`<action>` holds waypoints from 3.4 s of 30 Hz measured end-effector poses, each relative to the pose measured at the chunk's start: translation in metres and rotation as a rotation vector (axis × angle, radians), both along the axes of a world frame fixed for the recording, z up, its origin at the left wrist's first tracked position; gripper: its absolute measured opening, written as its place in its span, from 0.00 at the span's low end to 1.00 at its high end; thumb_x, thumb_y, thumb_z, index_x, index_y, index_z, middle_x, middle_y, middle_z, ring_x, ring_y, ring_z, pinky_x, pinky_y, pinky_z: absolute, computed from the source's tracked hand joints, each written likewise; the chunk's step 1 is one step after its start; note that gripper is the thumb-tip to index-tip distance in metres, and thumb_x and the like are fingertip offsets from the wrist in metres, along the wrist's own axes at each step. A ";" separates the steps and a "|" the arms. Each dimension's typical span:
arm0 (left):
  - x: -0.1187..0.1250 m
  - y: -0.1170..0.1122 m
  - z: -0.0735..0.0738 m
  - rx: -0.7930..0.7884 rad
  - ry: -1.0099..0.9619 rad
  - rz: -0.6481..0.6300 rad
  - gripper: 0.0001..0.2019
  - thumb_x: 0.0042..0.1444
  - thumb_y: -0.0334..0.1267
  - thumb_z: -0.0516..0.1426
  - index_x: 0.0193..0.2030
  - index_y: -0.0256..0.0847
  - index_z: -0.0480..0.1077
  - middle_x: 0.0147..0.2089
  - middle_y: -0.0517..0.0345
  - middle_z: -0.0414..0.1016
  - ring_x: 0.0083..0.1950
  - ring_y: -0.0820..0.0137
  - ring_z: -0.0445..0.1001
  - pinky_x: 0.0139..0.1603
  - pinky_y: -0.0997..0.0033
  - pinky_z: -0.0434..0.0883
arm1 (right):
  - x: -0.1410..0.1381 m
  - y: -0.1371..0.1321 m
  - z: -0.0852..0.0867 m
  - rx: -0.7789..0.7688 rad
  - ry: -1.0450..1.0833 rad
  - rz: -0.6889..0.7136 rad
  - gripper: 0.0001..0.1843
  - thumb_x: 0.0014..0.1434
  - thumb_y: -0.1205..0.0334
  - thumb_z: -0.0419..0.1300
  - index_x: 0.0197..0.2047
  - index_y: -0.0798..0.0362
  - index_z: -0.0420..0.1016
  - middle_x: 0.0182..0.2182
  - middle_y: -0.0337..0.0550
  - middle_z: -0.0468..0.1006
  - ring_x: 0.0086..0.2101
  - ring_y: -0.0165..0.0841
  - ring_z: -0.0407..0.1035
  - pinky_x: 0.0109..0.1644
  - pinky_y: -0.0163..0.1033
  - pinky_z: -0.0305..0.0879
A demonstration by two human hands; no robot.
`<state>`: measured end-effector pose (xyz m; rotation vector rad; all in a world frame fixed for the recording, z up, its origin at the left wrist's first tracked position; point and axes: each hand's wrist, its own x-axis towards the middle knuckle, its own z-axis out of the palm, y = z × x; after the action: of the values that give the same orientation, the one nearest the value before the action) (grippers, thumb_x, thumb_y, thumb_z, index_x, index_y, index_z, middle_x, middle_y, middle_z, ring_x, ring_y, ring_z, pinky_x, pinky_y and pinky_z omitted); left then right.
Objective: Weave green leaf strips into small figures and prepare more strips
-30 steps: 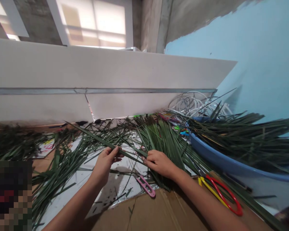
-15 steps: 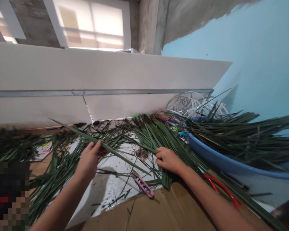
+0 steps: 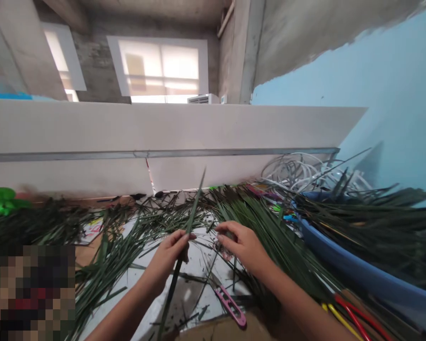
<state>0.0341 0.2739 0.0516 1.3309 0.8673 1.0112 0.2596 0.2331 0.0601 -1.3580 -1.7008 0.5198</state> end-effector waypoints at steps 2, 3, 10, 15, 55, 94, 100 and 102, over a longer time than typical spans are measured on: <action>0.003 -0.007 -0.006 0.033 0.041 -0.029 0.19 0.53 0.54 0.59 0.37 0.37 0.74 0.23 0.66 0.60 0.24 0.73 0.60 0.25 0.73 0.59 | -0.023 0.011 0.005 -0.111 0.286 0.047 0.15 0.57 0.49 0.62 0.43 0.48 0.79 0.36 0.43 0.81 0.28 0.35 0.68 0.29 0.38 0.58; 0.002 -0.010 -0.009 0.057 0.070 -0.023 0.18 0.54 0.53 0.58 0.38 0.38 0.73 0.24 0.66 0.60 0.24 0.73 0.59 0.25 0.73 0.58 | -0.035 0.017 0.006 -0.183 0.388 0.084 0.16 0.55 0.48 0.64 0.41 0.49 0.80 0.34 0.42 0.81 0.26 0.33 0.66 0.27 0.37 0.56; -0.007 -0.019 -0.027 0.173 0.176 0.087 0.15 0.59 0.49 0.55 0.35 0.39 0.73 0.27 0.61 0.67 0.30 0.70 0.63 0.31 0.72 0.59 | -0.068 0.035 -0.012 -0.218 0.704 0.108 0.19 0.46 0.47 0.72 0.24 0.52 0.73 0.20 0.35 0.72 0.20 0.26 0.53 0.26 0.36 0.47; -0.002 -0.019 -0.036 -0.196 -0.033 -0.087 0.29 0.54 0.66 0.53 0.38 0.37 0.72 0.23 0.60 0.71 0.20 0.72 0.63 0.24 0.72 0.58 | -0.053 0.037 -0.031 -0.226 0.829 0.147 0.17 0.46 0.48 0.74 0.30 0.52 0.78 0.24 0.38 0.75 0.24 0.30 0.62 0.29 0.37 0.55; 0.000 -0.019 -0.037 0.039 0.056 0.117 0.16 0.50 0.51 0.59 0.25 0.42 0.62 0.24 0.66 0.58 0.28 0.71 0.54 0.32 0.71 0.55 | -0.085 0.015 -0.036 -0.275 0.701 0.133 0.16 0.45 0.49 0.71 0.29 0.53 0.79 0.24 0.37 0.73 0.26 0.31 0.58 0.30 0.36 0.53; 0.003 -0.024 -0.033 -0.053 0.033 -0.239 0.26 0.45 0.60 0.65 0.24 0.43 0.59 0.23 0.68 0.54 0.27 0.74 0.49 0.30 0.73 0.53 | 0.007 0.055 0.007 0.137 0.941 -0.253 0.20 0.38 0.51 0.75 0.20 0.51 0.68 0.18 0.31 0.65 0.21 0.27 0.57 0.26 0.35 0.54; 0.003 -0.026 -0.033 -0.076 0.031 -0.262 0.26 0.44 0.61 0.66 0.25 0.42 0.60 0.24 0.68 0.55 0.28 0.74 0.50 0.30 0.73 0.53 | 0.015 0.055 0.011 0.158 0.970 -0.278 0.20 0.35 0.52 0.75 0.20 0.51 0.69 0.19 0.32 0.66 0.22 0.27 0.57 0.26 0.34 0.53; 0.003 -0.026 -0.032 -0.082 0.017 -0.273 0.25 0.44 0.60 0.66 0.25 0.42 0.61 0.24 0.67 0.56 0.28 0.73 0.52 0.31 0.73 0.54 | 0.016 0.056 0.013 0.165 0.975 -0.283 0.20 0.35 0.52 0.75 0.20 0.51 0.69 0.20 0.32 0.66 0.22 0.28 0.57 0.25 0.35 0.53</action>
<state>0.0376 0.2479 0.0195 1.3472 0.7095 0.7454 0.2759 0.2889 0.0728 -0.9452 -0.7247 0.7020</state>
